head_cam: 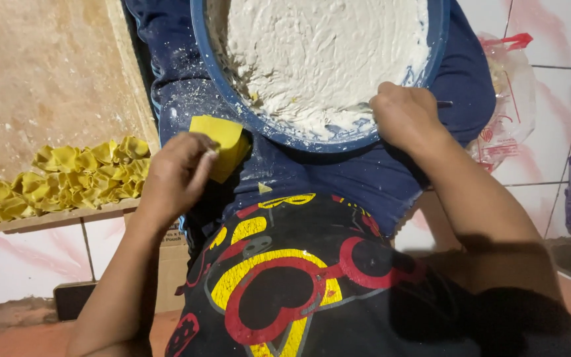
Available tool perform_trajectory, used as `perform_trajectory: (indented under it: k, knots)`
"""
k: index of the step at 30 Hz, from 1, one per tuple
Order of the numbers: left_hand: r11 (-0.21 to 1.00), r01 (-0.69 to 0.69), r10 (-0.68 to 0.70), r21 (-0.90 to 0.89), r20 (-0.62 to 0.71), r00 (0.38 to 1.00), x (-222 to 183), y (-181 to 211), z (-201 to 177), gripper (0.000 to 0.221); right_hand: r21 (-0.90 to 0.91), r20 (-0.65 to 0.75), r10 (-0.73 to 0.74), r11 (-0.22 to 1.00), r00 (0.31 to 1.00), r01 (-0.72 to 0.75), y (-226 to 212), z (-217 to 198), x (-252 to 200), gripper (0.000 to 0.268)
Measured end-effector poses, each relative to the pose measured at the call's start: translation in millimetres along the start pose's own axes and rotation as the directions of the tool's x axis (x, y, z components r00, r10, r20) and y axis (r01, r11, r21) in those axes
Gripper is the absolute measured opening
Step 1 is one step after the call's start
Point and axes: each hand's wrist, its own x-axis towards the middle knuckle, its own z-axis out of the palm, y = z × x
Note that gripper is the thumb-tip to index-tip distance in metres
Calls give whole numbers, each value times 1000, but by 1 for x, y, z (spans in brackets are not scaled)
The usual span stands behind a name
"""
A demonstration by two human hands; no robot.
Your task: Assembling dumplings by scooping filling onto yellow dough wrappers and folding them by hand.
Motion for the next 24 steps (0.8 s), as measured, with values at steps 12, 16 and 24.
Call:
perform_trajectory:
  k: [12,16,24]
  knots:
    - [101,109,-618,-989,24,786,-4,-15,11,11,667,392,-72,708,917,-229,0,-56,11,20]
    - [-9,64,-639,-998,54,767,38,19,34,32,854,170,-108,512,980,-91,-29,-53,-8,19]
    - [-482,51,-643,-875,393,657,57,26,93,39,899,-410,261,275,874,340,-130,-34,-9,16]
